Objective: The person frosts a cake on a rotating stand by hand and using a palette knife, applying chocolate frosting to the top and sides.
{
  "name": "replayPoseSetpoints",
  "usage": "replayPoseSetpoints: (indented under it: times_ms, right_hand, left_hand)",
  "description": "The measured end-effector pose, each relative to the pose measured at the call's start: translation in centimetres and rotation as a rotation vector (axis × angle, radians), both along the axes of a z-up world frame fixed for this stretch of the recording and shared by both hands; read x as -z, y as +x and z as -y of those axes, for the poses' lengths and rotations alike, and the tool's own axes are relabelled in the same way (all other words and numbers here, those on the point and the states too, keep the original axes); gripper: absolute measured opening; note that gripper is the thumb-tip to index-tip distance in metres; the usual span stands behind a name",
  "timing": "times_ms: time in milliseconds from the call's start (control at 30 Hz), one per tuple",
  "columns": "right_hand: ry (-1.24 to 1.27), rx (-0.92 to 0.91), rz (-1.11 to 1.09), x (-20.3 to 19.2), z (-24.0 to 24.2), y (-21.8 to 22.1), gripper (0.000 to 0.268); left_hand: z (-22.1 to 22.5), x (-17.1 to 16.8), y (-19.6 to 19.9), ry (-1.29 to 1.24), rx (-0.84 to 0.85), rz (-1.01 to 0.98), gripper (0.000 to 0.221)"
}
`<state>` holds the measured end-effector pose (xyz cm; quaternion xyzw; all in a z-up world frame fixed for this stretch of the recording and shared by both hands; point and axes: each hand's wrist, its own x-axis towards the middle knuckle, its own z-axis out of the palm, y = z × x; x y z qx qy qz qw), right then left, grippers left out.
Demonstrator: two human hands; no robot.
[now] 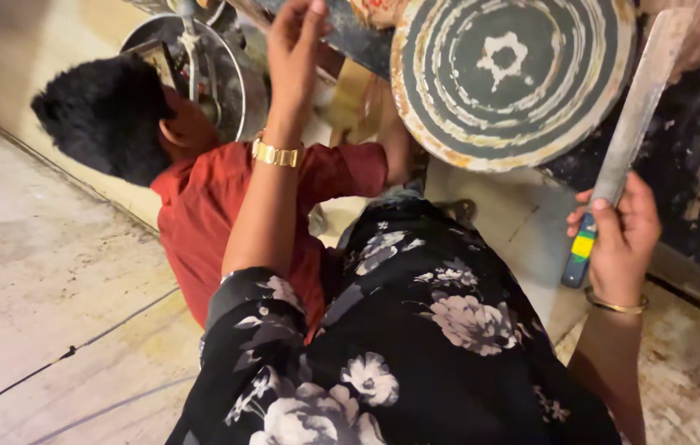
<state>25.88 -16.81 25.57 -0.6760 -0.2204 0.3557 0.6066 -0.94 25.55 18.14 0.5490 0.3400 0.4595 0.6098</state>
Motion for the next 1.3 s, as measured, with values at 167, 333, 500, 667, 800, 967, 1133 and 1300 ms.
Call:
replayPoseSetpoints:
  times_ms: [167,333,500,667,800,967,1133,1300]
  right_hand:
    - [-0.014,0.002,0.003,0.3,1.4,1.1,0.04]
    - [0.004,-0.016,0.031,0.6,3.1,1.4,0.038]
    - [0.054,0.045,0.009,1.5,5.1,1.4,0.04]
    - [0.054,0.074,0.019,2.1,6.3,1.8,0.041]
    - [0.063,0.064,0.024,1.4,5.3,2.0,0.04]
    - [0.127,0.047,-0.039,1.0,4.4,1.1,0.04]
    - [0.114,0.028,-0.118,-0.1,1.0,0.7,0.053]
    - [0.216,0.019,-0.159,-5.2,-4.2,-0.6,0.046]
  left_hand:
    - [2.2,1.4,-1.3,-0.087,-0.066,0.083,0.025]
    - [2.3,3.5,0.0,-0.079,-0.116,0.15,0.022]
    - [3.2,3.1,0.2,-0.076,-0.104,0.208,0.02]
    - [4.5,1.2,0.0,-0.109,-0.055,0.308,0.021]
    - [6.1,-1.0,-0.7,-0.164,-0.069,0.302,0.021]
    - [5.0,-1.2,-0.3,-0.231,-0.035,0.359,0.021]
    - [-1.5,2.4,3.6,-0.253,-0.108,0.365,0.024]
    - [-9.2,10.1,8.6,-0.238,-0.275,0.142,0.031]
